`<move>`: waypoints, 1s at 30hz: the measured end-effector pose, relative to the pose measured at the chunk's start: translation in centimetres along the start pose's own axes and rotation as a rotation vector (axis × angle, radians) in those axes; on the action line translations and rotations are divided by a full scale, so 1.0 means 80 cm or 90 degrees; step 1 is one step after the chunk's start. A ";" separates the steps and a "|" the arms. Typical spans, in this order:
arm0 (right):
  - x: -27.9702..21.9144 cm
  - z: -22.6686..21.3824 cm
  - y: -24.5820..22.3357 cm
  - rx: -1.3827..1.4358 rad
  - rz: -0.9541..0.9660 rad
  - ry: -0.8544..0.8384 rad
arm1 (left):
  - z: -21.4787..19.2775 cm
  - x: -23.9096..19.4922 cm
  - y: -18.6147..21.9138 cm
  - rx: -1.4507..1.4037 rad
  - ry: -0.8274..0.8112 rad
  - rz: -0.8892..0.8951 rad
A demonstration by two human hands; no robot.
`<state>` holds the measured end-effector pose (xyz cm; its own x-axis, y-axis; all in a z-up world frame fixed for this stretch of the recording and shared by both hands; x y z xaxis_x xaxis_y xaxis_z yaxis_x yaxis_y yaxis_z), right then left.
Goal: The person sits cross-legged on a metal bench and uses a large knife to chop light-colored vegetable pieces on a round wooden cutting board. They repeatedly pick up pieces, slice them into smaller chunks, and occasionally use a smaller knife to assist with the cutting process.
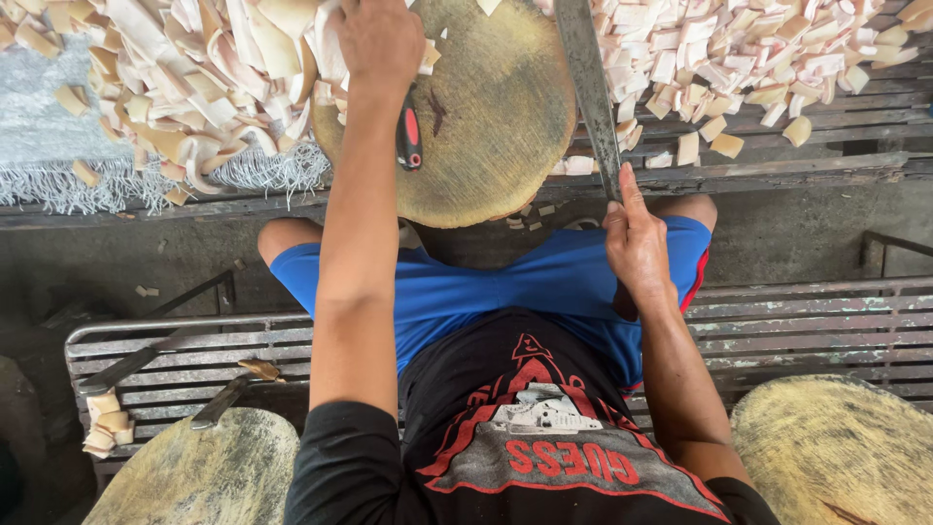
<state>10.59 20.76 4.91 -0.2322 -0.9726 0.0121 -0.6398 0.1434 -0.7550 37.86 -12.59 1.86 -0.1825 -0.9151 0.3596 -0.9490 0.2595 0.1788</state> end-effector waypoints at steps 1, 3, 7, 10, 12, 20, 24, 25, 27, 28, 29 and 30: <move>-0.002 0.001 0.000 0.009 0.002 0.002 | -0.021 -0.008 0.007 -0.039 -0.026 -0.016; -0.005 0.001 0.000 0.019 0.005 0.007 | -0.045 -0.025 0.025 -0.199 -0.193 -0.110; -0.014 -0.002 -0.007 0.021 0.009 0.017 | -0.098 -0.123 0.132 -0.250 -0.275 0.068; -0.023 -0.004 -0.023 -0.001 -0.046 0.031 | -0.101 -0.176 0.173 -0.220 -0.263 0.148; -0.026 -0.005 -0.035 -0.036 -0.108 0.040 | -0.106 -0.198 0.175 -0.216 -0.229 0.172; -0.056 -0.055 -0.057 -0.041 -0.220 0.131 | -0.103 -0.201 0.149 -0.274 -0.320 0.126; -0.057 -0.032 -0.061 -0.159 -0.273 0.085 | -0.115 -0.200 0.135 -0.346 -0.356 0.118; -0.054 -0.011 -0.057 -0.237 -0.248 0.010 | -0.117 -0.199 0.132 -0.336 -0.349 0.115; -0.052 0.003 -0.052 -0.292 -0.215 -0.065 | -0.118 -0.201 0.125 -0.317 -0.335 0.111; -0.052 -0.002 -0.053 -0.270 -0.209 -0.063 | -0.116 -0.202 0.123 -0.321 -0.336 0.106; -0.052 -0.007 -0.055 -0.246 -0.202 -0.064 | -0.115 -0.204 0.121 -0.323 -0.339 0.100; -0.052 -0.018 -0.062 -0.215 -0.217 -0.027 | -0.112 -0.205 0.120 -0.325 -0.341 0.093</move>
<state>13.73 24.35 9.55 0.0583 -0.9801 0.1895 -0.8777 -0.1408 -0.4581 34.09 7.69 5.89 -0.5217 -0.8511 -0.0591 -0.6918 0.3815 0.6131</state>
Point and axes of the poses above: each hand's wrist, its own x-axis towards the middle knuckle, its own z-axis out of the palm, y = z × x, the point moved 9 cm from there along x, towards the middle knuckle, and after that the axes turned 9 degrees about -z, right-handed, at the moved point
